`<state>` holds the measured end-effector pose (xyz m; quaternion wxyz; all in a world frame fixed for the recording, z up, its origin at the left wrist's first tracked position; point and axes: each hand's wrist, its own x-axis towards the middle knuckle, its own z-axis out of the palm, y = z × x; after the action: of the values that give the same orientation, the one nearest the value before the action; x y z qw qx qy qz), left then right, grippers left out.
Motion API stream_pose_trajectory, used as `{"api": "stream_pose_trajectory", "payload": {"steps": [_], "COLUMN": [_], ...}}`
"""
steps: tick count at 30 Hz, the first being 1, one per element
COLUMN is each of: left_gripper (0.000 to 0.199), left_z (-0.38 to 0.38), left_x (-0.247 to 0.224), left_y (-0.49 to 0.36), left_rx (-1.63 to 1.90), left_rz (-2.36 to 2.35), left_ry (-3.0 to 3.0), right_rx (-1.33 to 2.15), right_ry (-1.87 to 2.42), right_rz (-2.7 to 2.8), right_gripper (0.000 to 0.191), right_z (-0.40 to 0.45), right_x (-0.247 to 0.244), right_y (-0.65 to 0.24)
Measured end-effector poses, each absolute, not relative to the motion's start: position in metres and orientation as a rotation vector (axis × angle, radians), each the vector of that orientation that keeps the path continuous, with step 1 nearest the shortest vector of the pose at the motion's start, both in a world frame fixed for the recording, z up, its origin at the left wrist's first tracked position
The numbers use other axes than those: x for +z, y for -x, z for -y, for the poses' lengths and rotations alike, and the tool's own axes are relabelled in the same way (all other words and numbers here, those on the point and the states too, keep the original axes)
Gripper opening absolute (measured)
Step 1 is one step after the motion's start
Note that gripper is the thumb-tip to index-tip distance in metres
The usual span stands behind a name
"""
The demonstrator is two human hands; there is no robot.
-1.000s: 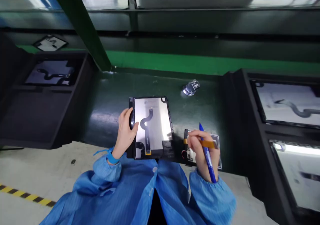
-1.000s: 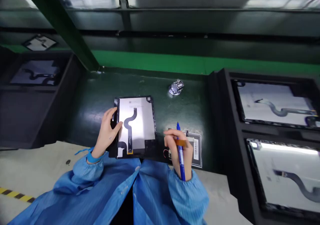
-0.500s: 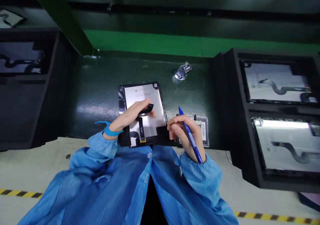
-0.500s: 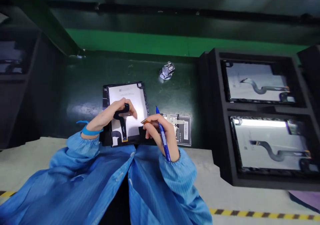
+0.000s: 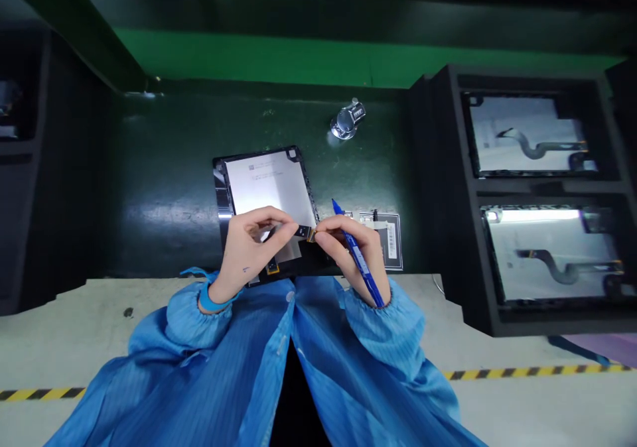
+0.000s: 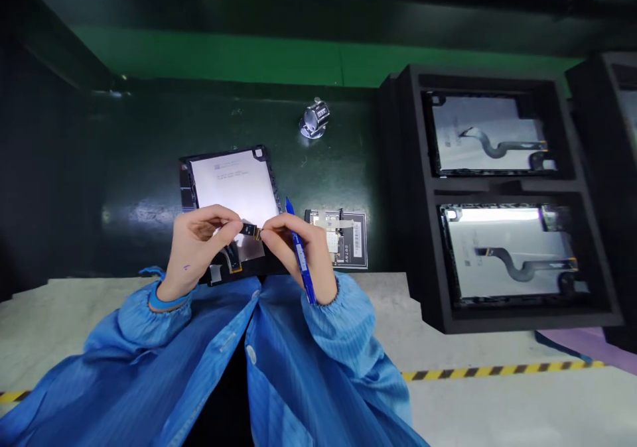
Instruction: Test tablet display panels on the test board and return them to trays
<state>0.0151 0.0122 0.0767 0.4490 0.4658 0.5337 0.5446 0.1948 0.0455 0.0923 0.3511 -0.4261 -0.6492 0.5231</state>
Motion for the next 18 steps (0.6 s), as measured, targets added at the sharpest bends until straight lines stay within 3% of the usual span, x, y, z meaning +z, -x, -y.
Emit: {"api": "stream_pose_trajectory", "payload": {"steps": [18], "left_gripper": [0.012], "left_z": [-0.0058], "left_x": [0.0724], "left_y": [-0.0241], "left_rx": [1.342], "left_rz": [-1.467], "left_ry": [-1.216], "right_rx": [1.371], "right_ry": [1.146], "right_rz": [1.709], "right_gripper": [0.015], "right_z": [-0.0472], "right_x": [0.0946], "right_y": [-0.1967]}}
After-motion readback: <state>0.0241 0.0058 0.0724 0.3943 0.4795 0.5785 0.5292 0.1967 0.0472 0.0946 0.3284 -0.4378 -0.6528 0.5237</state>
